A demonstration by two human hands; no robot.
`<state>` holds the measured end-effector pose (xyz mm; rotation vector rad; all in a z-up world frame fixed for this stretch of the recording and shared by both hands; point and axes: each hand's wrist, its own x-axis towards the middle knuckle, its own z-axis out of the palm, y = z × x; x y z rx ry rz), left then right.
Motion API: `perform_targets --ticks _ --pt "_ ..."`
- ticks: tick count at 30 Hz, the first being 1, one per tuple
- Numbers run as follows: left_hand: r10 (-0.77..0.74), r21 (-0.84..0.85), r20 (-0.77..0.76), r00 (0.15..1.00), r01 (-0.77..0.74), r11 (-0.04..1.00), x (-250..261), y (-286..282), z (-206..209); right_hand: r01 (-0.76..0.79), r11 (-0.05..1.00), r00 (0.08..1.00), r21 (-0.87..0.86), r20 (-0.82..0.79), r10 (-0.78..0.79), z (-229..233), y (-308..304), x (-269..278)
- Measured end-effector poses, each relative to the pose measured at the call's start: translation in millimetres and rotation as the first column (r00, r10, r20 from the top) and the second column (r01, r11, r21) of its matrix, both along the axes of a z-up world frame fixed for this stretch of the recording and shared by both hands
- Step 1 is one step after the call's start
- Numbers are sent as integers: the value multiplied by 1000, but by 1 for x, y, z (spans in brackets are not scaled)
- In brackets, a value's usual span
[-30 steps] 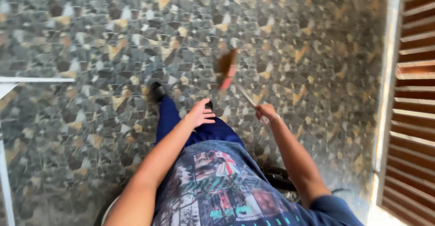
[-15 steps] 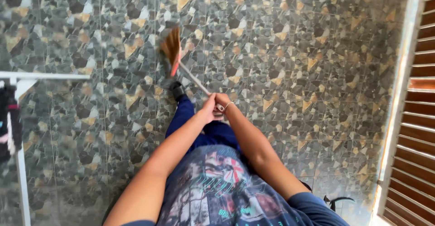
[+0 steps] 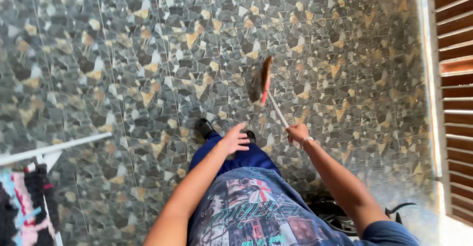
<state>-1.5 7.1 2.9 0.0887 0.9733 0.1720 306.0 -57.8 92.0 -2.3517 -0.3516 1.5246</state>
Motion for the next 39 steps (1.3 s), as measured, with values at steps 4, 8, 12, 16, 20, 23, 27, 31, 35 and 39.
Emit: perform_targets --ticks 4,8,12,16,20,23,27,31,35,39 --pt "-156 -53 -4 988 155 986 3 3 -6 -134 990 981 51 -133 140 30 7 -52" --pt "-168 7 88 982 168 986 -4 10 -23 -8 999 850 41 -526 28 -42 37 -134" --pt "-107 87 -181 978 124 989 -31 26 0 -347 910 758 227 -503 414 -289 56 -175" --pt "22 133 -310 950 21 991 -51 38 -5 -511 846 724 148 -456 517 -230 111 -150" --pt "12 194 -221 975 32 980 -53 35 -4 -16 979 966 -204 -255 -38 -27 121 -67" --pt "-31 232 -273 962 97 968 -36 35 -7 83 983 764 -166 -623 -170 -121 83 71" --pt "-143 316 -363 921 266 911 3 37 6 84 994 987 -75 -133 -94 -25 78 45" --pt "-88 853 -358 930 364 374 37 26 15 -288 957 957 34 35 287 -8 66 17" --pt "-246 863 -435 866 479 161 73 40 107 -570 756 776 323 -92 624 -71 63 -5" --pt "-236 816 -555 797 577 28 110 20 77 346 937 798 33 -536 -276 -234 44 -13"
